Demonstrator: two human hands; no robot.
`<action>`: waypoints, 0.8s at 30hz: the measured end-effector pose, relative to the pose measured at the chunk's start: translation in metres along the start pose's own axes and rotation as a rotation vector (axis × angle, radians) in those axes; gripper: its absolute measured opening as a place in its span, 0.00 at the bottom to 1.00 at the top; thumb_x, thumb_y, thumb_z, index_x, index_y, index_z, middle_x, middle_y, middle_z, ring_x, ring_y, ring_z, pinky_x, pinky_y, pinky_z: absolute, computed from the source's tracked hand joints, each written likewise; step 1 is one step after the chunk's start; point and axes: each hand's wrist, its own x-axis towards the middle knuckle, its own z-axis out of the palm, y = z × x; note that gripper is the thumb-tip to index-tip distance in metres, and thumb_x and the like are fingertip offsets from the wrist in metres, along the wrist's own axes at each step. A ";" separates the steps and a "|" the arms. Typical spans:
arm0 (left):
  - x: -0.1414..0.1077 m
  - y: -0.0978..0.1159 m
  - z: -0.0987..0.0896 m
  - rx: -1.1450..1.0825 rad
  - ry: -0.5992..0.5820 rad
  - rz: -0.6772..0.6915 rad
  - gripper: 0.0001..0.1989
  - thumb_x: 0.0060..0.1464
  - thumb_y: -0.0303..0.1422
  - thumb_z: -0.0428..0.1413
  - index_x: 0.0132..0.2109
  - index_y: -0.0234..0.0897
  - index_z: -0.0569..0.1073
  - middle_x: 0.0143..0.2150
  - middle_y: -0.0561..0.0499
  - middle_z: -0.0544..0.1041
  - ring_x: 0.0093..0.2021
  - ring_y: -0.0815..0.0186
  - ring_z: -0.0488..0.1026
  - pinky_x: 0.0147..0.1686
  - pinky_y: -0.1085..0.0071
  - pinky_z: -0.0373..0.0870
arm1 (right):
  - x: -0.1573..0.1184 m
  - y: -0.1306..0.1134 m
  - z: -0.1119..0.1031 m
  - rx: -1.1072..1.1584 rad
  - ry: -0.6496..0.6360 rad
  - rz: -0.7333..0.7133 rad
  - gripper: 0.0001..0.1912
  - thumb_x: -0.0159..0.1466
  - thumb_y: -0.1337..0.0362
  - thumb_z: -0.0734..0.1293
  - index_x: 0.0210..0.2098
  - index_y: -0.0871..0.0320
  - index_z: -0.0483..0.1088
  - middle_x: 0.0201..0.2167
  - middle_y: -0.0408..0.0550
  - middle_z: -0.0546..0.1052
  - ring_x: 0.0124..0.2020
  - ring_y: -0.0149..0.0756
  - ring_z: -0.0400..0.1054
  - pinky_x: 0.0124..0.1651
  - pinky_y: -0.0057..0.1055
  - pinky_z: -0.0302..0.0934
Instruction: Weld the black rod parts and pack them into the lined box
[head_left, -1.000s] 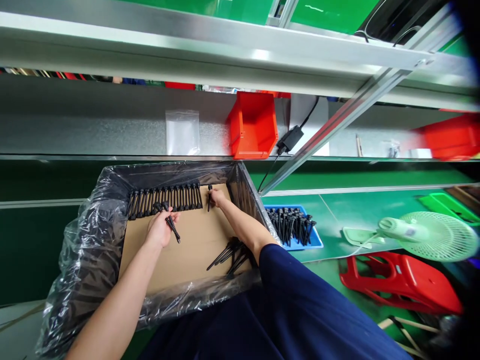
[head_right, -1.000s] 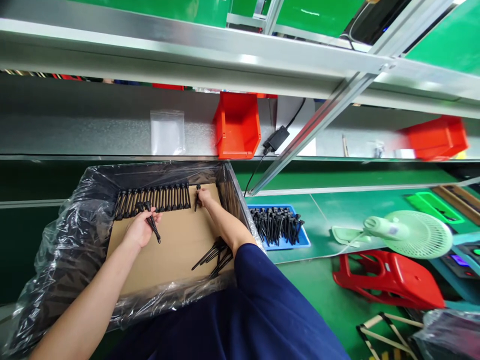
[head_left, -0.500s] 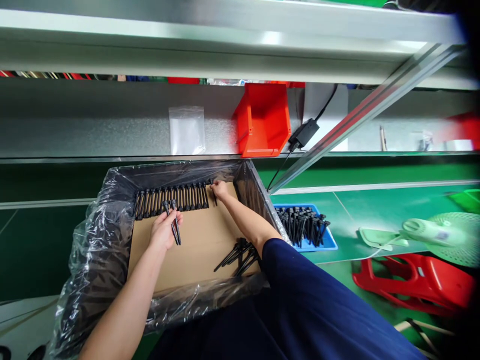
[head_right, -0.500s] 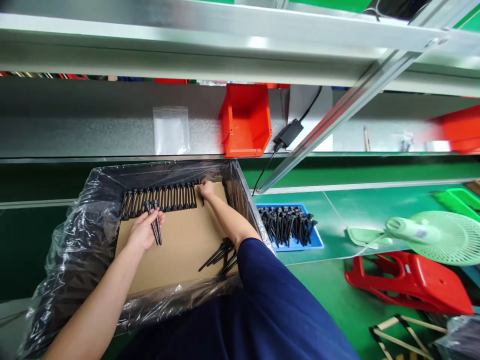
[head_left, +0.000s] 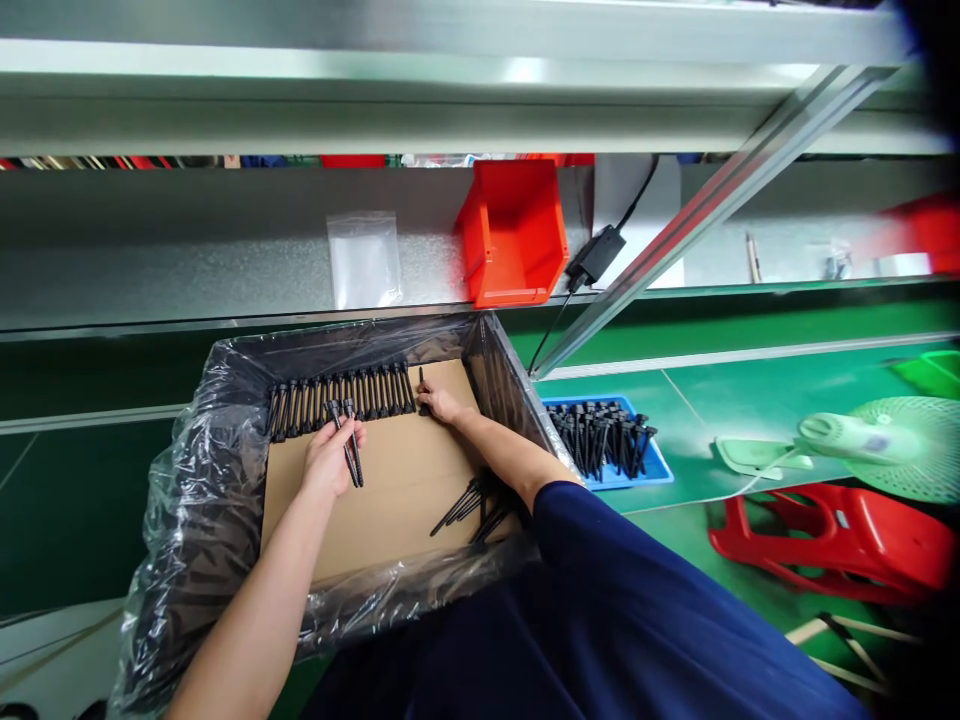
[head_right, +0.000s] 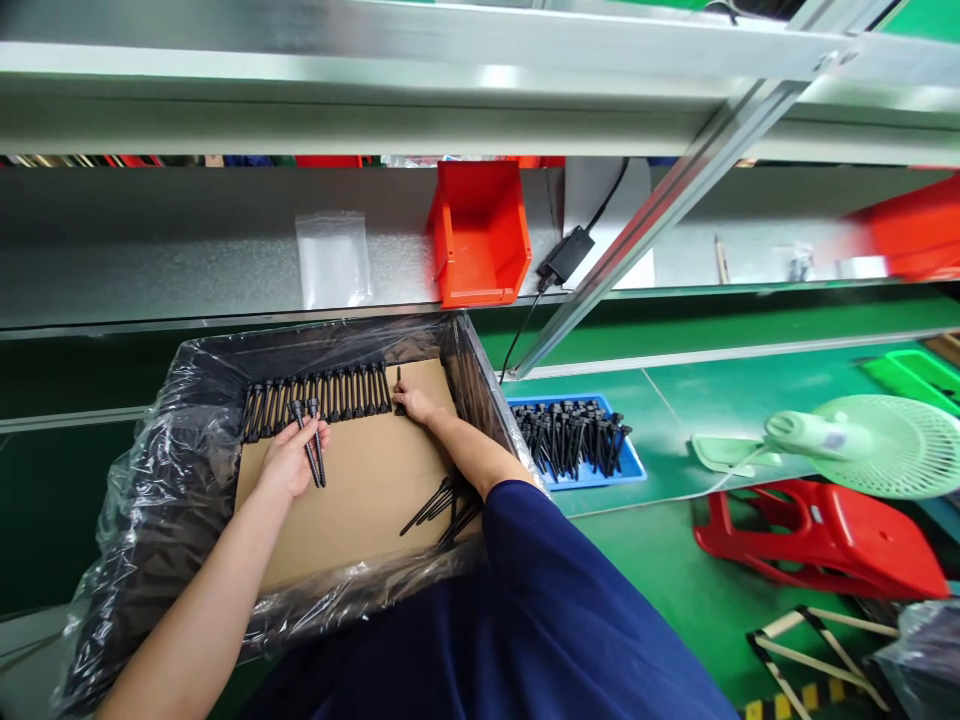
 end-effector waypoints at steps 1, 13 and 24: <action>0.000 0.000 0.000 0.002 -0.006 -0.001 0.07 0.49 0.21 0.62 0.35 0.31 0.72 0.29 0.49 0.77 0.27 0.70 0.75 0.28 0.76 0.72 | -0.001 0.003 0.000 -0.002 -0.011 -0.008 0.04 0.54 0.72 0.68 0.28 0.59 0.70 0.33 0.45 0.74 0.40 0.36 0.66 0.44 0.26 0.61; -0.006 0.002 0.003 0.019 -0.039 0.003 0.06 0.50 0.20 0.61 0.34 0.31 0.72 0.29 0.48 0.77 0.26 0.70 0.75 0.26 0.77 0.72 | 0.012 0.002 -0.002 -0.346 -0.219 -0.399 0.16 0.53 0.79 0.63 0.36 0.60 0.77 0.51 0.51 0.74 0.53 0.39 0.66 0.60 0.30 0.56; -0.001 -0.001 0.002 0.003 0.052 0.023 0.05 0.55 0.18 0.56 0.35 0.31 0.71 0.32 0.44 0.80 0.31 0.69 0.78 0.37 0.71 0.76 | -0.046 -0.064 0.042 0.211 -0.189 -0.229 0.08 0.64 0.63 0.63 0.35 0.59 0.73 0.31 0.47 0.77 0.30 0.34 0.72 0.32 0.27 0.66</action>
